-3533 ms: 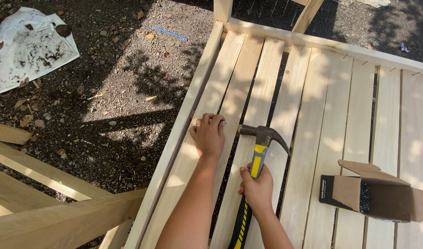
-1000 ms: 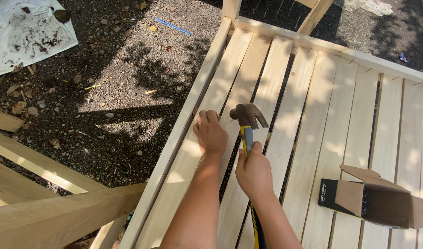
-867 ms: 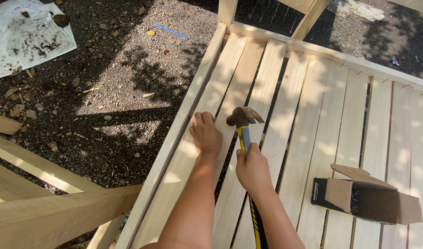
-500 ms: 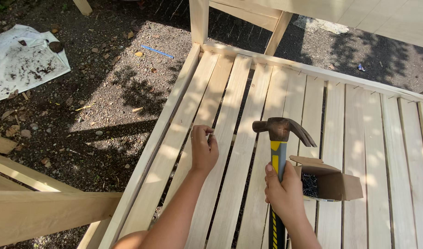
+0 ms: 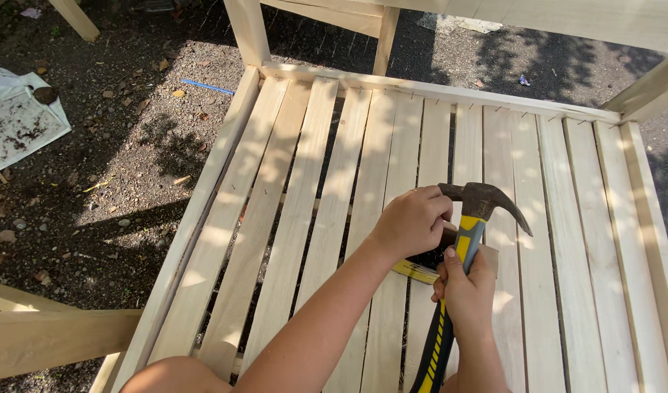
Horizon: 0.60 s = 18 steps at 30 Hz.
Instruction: The person sits on an unfinished wooden bed frame outdoors and hammers nails into the wooden slats to fasten them. They take nails from a small cardboard nail box, position each nail on a slat, and drive it in with a claw hammer, working across the slatted surface.
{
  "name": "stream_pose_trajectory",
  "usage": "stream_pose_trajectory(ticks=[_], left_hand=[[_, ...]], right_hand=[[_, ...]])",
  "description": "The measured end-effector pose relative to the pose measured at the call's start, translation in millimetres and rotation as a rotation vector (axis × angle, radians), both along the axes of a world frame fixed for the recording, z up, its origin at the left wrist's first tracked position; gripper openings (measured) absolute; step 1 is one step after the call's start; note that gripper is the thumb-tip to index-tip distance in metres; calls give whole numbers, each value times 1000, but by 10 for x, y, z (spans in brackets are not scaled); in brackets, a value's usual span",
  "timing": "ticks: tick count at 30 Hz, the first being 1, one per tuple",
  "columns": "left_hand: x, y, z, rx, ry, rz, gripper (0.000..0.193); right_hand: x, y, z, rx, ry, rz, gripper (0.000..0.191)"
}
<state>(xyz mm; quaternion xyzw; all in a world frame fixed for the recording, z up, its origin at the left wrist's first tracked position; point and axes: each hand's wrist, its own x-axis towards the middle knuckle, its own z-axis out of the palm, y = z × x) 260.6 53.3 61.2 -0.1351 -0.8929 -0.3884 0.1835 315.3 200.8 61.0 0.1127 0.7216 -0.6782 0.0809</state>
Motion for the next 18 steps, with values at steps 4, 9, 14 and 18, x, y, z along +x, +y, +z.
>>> stream_pose_trajectory(ticks=[4,9,14,18], left_hand=[[-32,129,-6,-135,-375,-124,32],[-235,517,-163,-603,-658,-159,24],[-375,539,-541,-506,-832,-206,27],[-411,605,-719,-495,-898,-178,27]], right_hand=[[3,77,9,-1,12,-18,12],[1,90,3,-7,14,-12,13],[-19,72,-27,-119,-55,-52,11],[-19,57,-39,-92,-32,-26,16]])
